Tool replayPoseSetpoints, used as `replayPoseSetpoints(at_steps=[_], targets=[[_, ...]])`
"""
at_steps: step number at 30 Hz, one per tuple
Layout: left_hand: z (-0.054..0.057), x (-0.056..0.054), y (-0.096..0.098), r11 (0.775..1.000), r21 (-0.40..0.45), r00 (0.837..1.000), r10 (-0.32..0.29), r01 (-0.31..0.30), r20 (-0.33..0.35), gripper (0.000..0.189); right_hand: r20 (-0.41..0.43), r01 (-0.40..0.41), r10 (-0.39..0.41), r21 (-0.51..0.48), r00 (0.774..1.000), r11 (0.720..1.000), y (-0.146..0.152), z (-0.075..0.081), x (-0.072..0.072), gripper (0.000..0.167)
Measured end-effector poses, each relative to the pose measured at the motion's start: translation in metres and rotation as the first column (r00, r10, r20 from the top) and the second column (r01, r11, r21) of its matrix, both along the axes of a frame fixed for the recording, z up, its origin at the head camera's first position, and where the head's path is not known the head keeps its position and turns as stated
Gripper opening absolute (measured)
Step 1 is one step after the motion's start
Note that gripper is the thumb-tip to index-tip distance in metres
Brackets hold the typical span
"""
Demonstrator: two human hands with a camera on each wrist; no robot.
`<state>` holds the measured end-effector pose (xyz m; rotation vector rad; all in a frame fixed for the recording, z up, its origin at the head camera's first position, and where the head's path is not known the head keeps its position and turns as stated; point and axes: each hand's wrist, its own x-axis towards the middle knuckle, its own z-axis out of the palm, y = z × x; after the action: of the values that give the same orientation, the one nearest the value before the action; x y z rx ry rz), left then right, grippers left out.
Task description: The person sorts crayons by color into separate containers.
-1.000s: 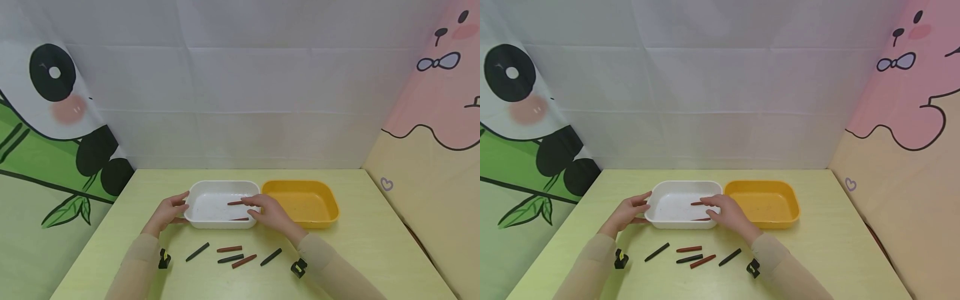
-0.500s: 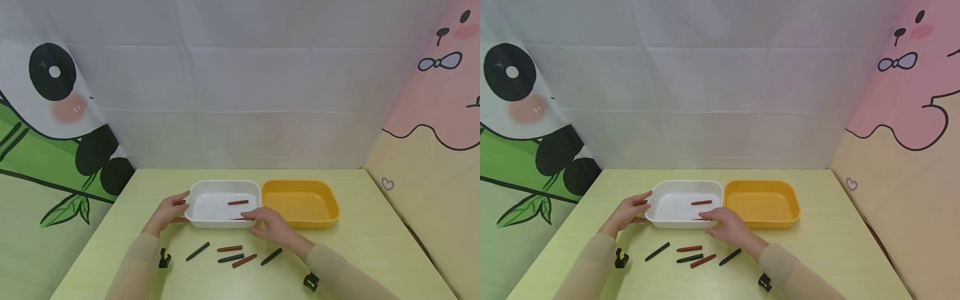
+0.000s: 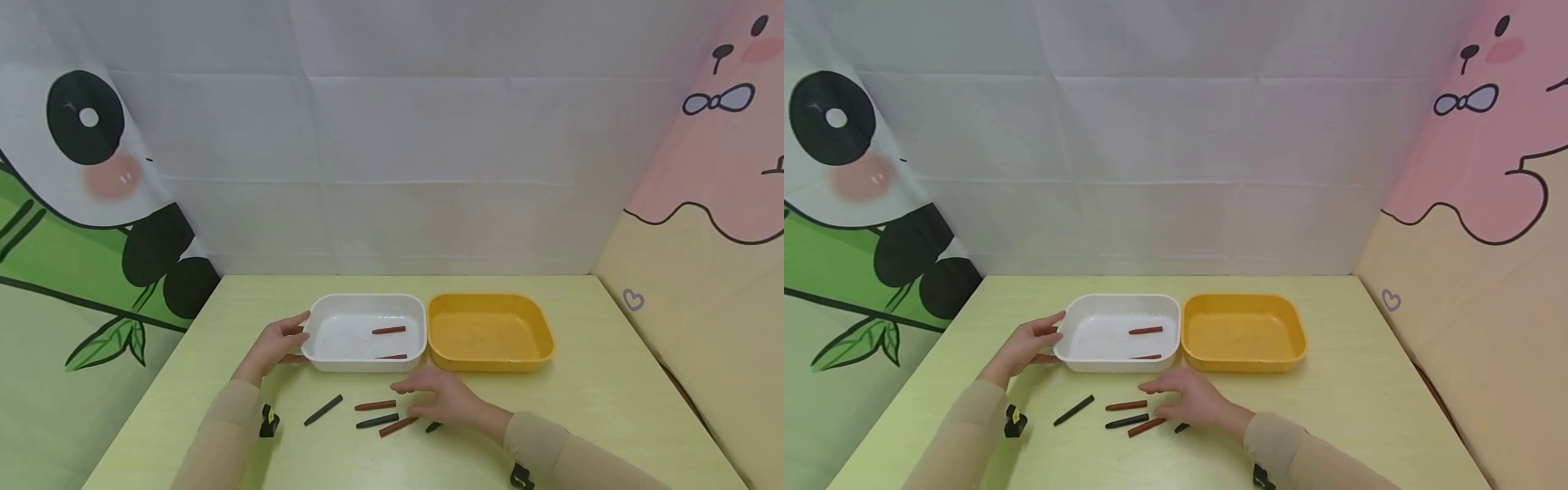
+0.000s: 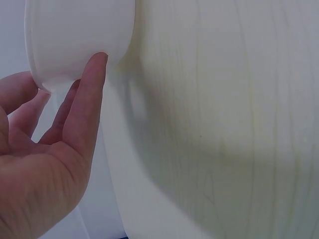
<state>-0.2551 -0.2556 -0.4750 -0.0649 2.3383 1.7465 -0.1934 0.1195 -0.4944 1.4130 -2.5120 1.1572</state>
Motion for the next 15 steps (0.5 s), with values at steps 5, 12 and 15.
replayPoseSetpoints(at_steps=[5,12,15], targets=[[0.0,0.0,0.0,1.0,0.006,1.0,-0.001,0.001,0.001,0.057,0.125,0.021,-0.03,0.071,0.992,0.997,-0.002,-0.006,0.006,0.044],[0.001,0.001,-0.001,1.0,0.005,1.0,0.001,-0.001,0.003,0.057,0.188,-0.003,-0.017,0.103,0.982,0.995,-0.004,-0.01,0.01,0.042],[0.002,0.001,-0.001,1.0,0.0,1.0,0.001,-0.001,0.01,0.058,0.177,-0.02,0.001,0.103,0.984,0.994,-0.003,-0.012,0.01,0.04]])
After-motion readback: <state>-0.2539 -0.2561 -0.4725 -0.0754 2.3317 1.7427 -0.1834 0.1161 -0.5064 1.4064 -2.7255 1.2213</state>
